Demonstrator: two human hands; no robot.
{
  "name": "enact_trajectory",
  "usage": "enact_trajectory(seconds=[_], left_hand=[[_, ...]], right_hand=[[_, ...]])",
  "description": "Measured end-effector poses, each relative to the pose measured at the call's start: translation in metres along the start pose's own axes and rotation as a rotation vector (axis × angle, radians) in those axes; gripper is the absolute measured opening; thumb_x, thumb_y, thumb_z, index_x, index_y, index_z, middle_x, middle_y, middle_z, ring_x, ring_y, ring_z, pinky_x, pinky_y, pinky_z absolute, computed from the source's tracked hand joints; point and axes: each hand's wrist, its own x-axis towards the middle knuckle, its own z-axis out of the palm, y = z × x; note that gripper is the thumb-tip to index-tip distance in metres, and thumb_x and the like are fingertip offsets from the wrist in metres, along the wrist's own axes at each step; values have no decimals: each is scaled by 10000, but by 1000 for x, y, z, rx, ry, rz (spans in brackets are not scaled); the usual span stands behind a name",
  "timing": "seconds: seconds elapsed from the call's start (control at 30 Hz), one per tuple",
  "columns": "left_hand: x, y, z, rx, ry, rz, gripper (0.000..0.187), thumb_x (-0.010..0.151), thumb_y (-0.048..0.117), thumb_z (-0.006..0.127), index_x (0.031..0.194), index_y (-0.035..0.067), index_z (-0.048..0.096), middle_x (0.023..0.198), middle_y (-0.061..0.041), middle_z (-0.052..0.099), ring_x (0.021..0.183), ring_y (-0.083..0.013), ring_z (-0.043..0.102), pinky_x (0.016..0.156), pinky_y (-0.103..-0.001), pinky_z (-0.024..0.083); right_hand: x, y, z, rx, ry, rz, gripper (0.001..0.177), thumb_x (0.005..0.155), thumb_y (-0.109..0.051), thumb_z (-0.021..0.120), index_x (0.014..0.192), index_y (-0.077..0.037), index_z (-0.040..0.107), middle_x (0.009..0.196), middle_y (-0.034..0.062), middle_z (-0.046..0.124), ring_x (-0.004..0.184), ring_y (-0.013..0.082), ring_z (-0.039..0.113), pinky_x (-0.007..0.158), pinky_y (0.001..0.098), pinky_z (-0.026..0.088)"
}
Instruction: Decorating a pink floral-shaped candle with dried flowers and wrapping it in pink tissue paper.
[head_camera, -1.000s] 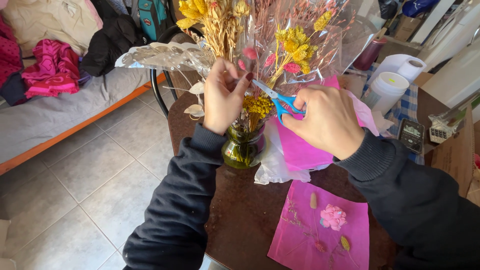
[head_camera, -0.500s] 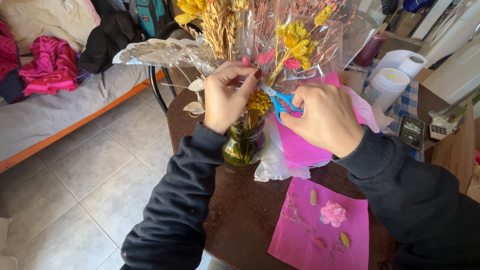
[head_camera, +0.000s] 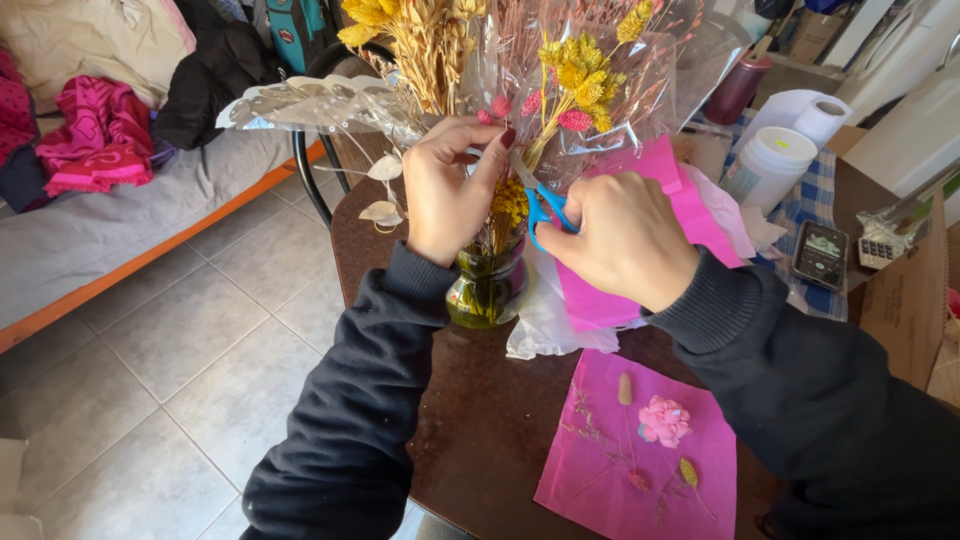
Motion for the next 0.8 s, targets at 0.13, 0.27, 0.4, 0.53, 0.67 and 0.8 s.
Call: enact_trajectory(seconds=[0.13, 0.27, 0.4, 0.53, 0.67, 0.8], left_hand=[[1, -5, 0, -5, 10, -26, 97, 924, 49, 769, 1004, -4, 784, 989, -102, 753, 813, -123, 703, 713, -247, 564], [2, -6, 1, -19, 4, -47, 97, 927, 44, 766, 1009, -6, 782, 998, -101, 750, 808, -115, 706, 707, -241, 569], [2, -10, 3, -72, -17, -69, 94, 935, 12, 748, 1017, -22, 776, 997, -88, 744, 808, -108, 708, 724, -243, 581], [6, -27, 3, -207, -48, -127, 58, 968, 10, 739, 1006, -23, 768, 1006, -70, 727, 799, -97, 696, 719, -241, 577], [-11, -19, -10, -281, -41, -77, 47, 1013, -3, 728, 1053, -27, 726, 998, -66, 745, 916, -106, 676, 846, -276, 566], [-48, 82, -46, 423, 53, 323, 20, 1081, -5, 707, 1065, -14, 703, 1065, -162, 645, 1025, -273, 614, 907, -342, 492]], right_hand=[[1, 2, 3, 15, 4, -46, 349, 802, -304, 786, 662, 2, 694, 555, 211, 620, 542, 397, 651, 559, 494, 518], [0, 5, 4, 10, 3, -82, 350, 831, -258, 766, 672, 32, 654, 572, 246, 593, 572, 426, 643, 559, 511, 507], [-1, 12, 6, 64, 28, -135, 304, 836, -222, 746, 718, 42, 651, 609, 246, 601, 583, 423, 649, 551, 501, 505], [-6, 10, -5, 60, -36, -76, 326, 874, -216, 727, 725, 60, 637, 636, 247, 603, 598, 421, 644, 552, 508, 486], [-43, 9, -27, -9, -91, -71, 320, 858, -256, 784, 787, 29, 657, 655, 221, 603, 564, 390, 610, 546, 490, 459], [-103, 7, -70, 57, 22, -202, 327, 803, -182, 828, 813, 32, 581, 712, 132, 591, 598, 241, 582, 537, 382, 436]])
